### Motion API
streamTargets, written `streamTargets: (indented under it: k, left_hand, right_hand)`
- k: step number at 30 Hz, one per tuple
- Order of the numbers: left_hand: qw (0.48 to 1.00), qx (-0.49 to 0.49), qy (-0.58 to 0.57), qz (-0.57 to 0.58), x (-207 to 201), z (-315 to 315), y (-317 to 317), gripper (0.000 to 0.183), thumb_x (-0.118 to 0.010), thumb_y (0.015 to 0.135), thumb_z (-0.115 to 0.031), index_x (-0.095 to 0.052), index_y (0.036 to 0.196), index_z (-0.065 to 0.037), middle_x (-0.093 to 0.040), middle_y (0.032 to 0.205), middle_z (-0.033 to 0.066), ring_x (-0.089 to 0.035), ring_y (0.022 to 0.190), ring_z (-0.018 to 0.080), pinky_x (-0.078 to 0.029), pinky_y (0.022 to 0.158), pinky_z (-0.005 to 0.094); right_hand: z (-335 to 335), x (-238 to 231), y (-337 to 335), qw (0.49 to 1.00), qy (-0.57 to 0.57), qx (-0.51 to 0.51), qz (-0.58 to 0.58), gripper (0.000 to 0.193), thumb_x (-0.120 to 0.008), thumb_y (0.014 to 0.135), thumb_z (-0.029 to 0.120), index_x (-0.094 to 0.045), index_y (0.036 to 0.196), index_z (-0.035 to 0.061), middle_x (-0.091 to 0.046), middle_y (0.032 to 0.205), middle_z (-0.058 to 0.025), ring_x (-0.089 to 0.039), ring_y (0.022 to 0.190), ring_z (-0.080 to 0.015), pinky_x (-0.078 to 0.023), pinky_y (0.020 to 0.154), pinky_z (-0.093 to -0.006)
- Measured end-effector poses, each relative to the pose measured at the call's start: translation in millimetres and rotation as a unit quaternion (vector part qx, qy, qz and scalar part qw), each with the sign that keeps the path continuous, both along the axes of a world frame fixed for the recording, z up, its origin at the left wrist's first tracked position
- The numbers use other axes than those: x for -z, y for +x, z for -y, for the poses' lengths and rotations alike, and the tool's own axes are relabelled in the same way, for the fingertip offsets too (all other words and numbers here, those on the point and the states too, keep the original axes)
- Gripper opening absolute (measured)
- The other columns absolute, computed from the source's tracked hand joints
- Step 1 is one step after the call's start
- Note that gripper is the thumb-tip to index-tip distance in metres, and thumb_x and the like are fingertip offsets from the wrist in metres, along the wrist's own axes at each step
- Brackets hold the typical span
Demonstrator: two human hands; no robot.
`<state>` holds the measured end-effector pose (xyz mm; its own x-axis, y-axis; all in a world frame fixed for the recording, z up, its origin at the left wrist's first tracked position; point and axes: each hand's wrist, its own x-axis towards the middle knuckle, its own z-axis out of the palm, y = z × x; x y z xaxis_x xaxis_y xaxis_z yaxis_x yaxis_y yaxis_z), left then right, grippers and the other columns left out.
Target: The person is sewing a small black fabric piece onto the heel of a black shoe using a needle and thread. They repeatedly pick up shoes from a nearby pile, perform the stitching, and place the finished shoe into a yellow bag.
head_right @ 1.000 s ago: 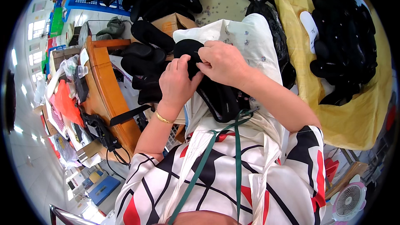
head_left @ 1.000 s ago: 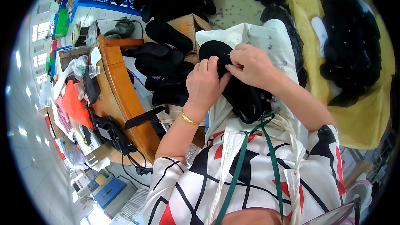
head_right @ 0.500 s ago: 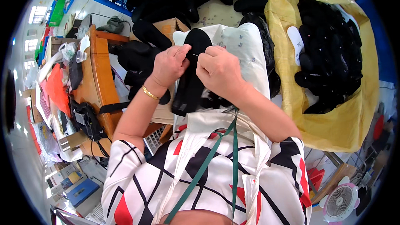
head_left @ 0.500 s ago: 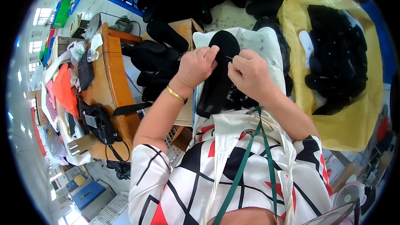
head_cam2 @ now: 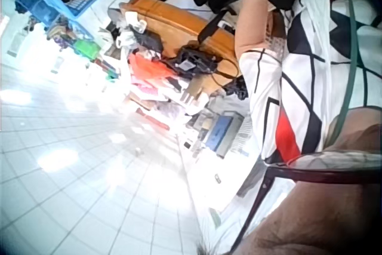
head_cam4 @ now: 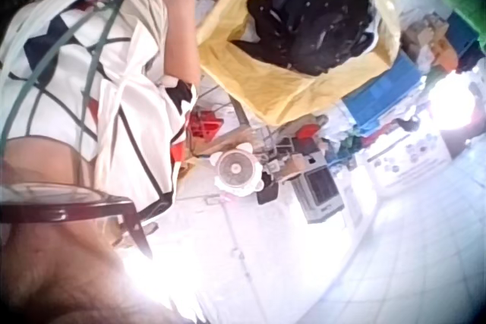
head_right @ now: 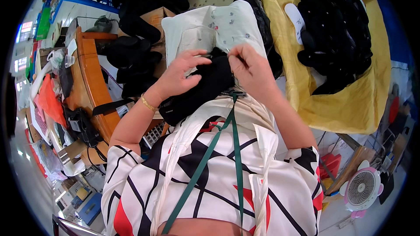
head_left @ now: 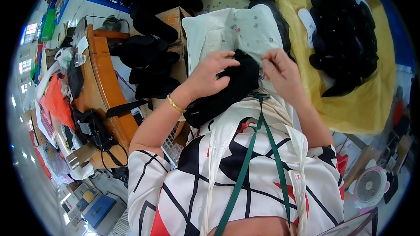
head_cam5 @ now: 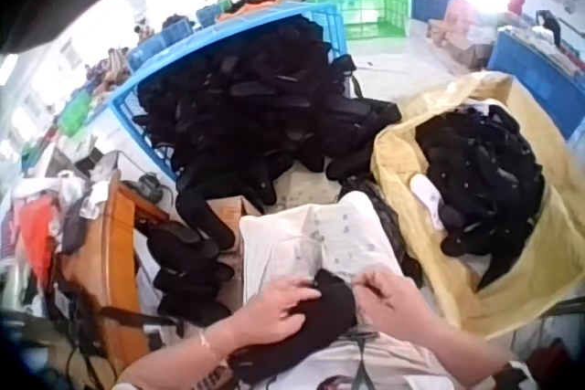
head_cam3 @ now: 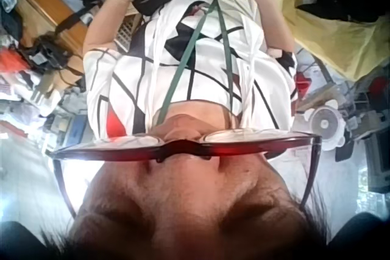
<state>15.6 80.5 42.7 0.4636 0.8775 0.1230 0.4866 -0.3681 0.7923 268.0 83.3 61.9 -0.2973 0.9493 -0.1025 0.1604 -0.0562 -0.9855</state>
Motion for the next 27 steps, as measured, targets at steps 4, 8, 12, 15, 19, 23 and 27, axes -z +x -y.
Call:
streamTargets:
  k: [4, 8, 12, 15, 19, 23, 27]
  left_hand:
    - [0.987, -0.061, -0.15, -0.02, -27.3, -3.8, 8.6, 0.011, -0.068, 0.086, -0.013, -0.072, 0.089, -0.002, -0.068, 0.083, 0.0097, -0.063, 0.076, 0.0197, -0.05, 0.075, 0.0296]
    - [0.966, -0.08, -0.246, -0.031, -4.9, 1.4, 25.8, 0.041, -0.07, 0.087, -0.036, -0.068, 0.068, 0.0, -0.062, 0.059, 0.0147, -0.06, 0.055, 0.0258, -0.046, 0.056, 0.0358]
    - [0.946, -0.061, -0.312, -0.054, -1.7, 0.6, 22.8, 0.029, -0.071, 0.083, -0.029, -0.07, 0.077, -0.001, -0.066, 0.065, 0.011, -0.061, 0.059, 0.02, -0.047, 0.059, 0.0329]
    - [0.934, -0.077, -0.345, -0.046, -7.0, 3.4, 15.5, 0.023, -0.071, 0.083, -0.023, -0.07, 0.081, 0.0, -0.067, 0.068, 0.008, -0.06, 0.061, 0.0148, -0.047, 0.059, 0.0314]
    - [0.93, -0.105, -0.35, -0.047, -18.8, 7.0, 12.6, 0.019, -0.07, 0.085, -0.018, -0.068, 0.082, 0.001, -0.064, 0.066, 0.0059, -0.055, 0.06, 0.0118, -0.046, 0.059, 0.0304]
    - [0.93, -0.093, -0.354, 0.022, -6.2, 9.7, 3.6, 0.017, -0.068, 0.089, -0.016, -0.065, 0.09, 0.001, -0.062, 0.072, 0.0031, -0.051, 0.066, 0.0095, -0.045, 0.063, 0.0267]
    - [0.946, -0.051, -0.317, 0.037, 7.5, 7.9, -4.2, 0.014, -0.066, 0.092, -0.014, -0.063, 0.096, -0.001, -0.06, 0.083, -0.0002, -0.049, 0.076, 0.0069, -0.042, 0.07, 0.0217]
  right_hand:
    - [-5.9, -8.3, -4.6, 0.988, -0.065, -0.012, -0.141, 0.007, -0.057, 0.1, 0.006, -0.057, 0.103, -0.0008, -0.063, 0.082, -0.0028, -0.06, 0.074, -0.0076, -0.051, 0.069, -0.0225]
    - [3.0, -21.4, -12.7, 0.968, -0.102, -0.126, -0.19, 0.01, -0.061, 0.099, 0.008, -0.058, 0.104, -0.0007, -0.064, 0.084, -0.003, -0.064, 0.08, -0.0079, -0.053, 0.074, -0.0222]
    - [0.3, -18.5, -16.3, 0.98, -0.08, -0.161, -0.084, 0.006, -0.066, 0.095, 0.006, -0.062, 0.095, 0.0012, -0.063, 0.084, -0.0047, -0.064, 0.075, -0.0117, -0.052, 0.067, -0.0259]
    - [-7.9, 8.7, -17.5, 0.979, 0.122, -0.129, 0.097, 0.006, -0.069, 0.088, 0.009, -0.066, 0.09, 0.0047, -0.061, 0.084, -0.0084, -0.063, 0.074, -0.0248, -0.05, 0.065, -0.0338]
    - [-6.5, 27.6, -24.3, 0.945, 0.189, -0.144, 0.224, 0.005, -0.068, 0.086, 0.012, -0.067, 0.09, 0.0089, -0.059, 0.083, -0.0089, -0.061, 0.079, -0.0299, -0.049, 0.067, -0.0383]
    - [-9.1, 31.5, -28.5, 0.919, 0.218, -0.176, 0.276, 0.003, -0.065, 0.086, 0.014, -0.066, 0.086, 0.0114, -0.057, 0.082, -0.0076, -0.061, 0.082, -0.0288, -0.048, 0.066, -0.0414]
    - [-11.9, 31.7, -29.3, 0.913, 0.218, -0.199, 0.281, 0.003, -0.065, 0.086, 0.014, -0.067, 0.087, 0.0121, -0.058, 0.084, -0.0069, -0.061, 0.085, -0.0281, -0.049, 0.067, -0.0407]
